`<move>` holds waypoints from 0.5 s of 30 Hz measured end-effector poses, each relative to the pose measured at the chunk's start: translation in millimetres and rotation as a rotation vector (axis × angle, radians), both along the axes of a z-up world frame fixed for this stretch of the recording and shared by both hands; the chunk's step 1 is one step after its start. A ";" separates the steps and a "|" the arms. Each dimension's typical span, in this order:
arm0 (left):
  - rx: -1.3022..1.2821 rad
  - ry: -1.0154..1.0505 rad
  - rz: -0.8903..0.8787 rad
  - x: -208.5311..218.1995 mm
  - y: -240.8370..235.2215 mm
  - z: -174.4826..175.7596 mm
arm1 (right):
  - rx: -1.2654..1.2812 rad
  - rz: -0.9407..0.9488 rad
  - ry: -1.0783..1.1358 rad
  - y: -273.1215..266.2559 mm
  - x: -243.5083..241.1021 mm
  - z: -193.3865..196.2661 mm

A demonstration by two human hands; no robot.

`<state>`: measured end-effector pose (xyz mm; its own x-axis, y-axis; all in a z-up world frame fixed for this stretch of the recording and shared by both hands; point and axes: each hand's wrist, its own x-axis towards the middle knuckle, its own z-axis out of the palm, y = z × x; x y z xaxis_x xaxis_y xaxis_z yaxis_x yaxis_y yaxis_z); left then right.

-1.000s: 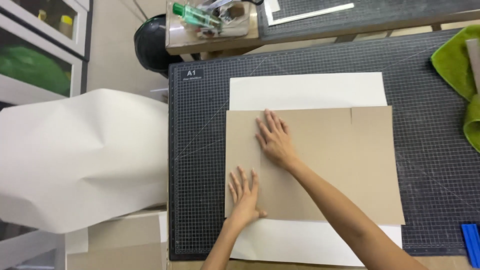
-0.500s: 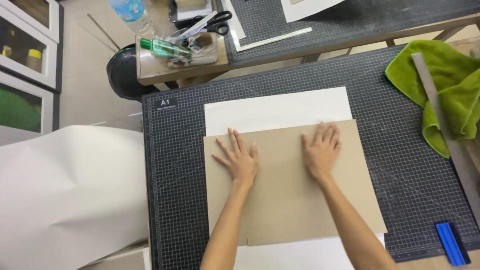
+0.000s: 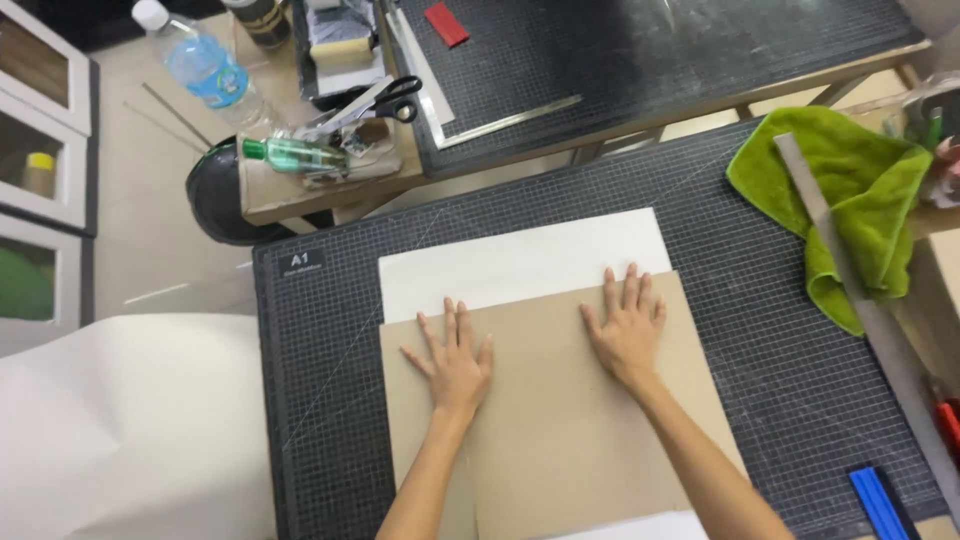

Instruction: Applying a white adhesive sheet to a cardboard board, folding the edges over, and using a squeegee to smooth out air bubbles.

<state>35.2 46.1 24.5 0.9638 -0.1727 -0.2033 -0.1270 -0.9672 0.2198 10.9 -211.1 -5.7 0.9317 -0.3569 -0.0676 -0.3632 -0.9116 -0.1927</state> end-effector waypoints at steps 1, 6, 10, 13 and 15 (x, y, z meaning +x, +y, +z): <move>0.045 0.022 -0.010 -2.8 1.1 0.0 | -0.040 -0.046 -0.021 5.8 -0.2 -7.2; 0.176 -0.052 -0.029 16.8 -4.5 -71.6 | -0.426 -0.452 -0.245 39.1 36.4 -48.5; -0.267 -0.866 0.006 61.4 -45.9 -155.6 | -0.440 -0.355 -0.334 75.6 62.6 -88.1; -0.323 -0.888 0.189 86.4 -86.4 -166.6 | -0.559 -0.290 -0.474 84.5 65.5 -63.1; -0.331 -0.886 0.312 89.5 -92.2 -171.5 | -0.618 -0.287 -0.527 63.7 67.0 -56.0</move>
<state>124.7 -46.0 -146.9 0.7562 0.1959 0.6243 -0.1264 -0.8925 0.4331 77.9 -147.3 -61.6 0.6548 -0.4136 0.6326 -0.5985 -0.7949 0.0998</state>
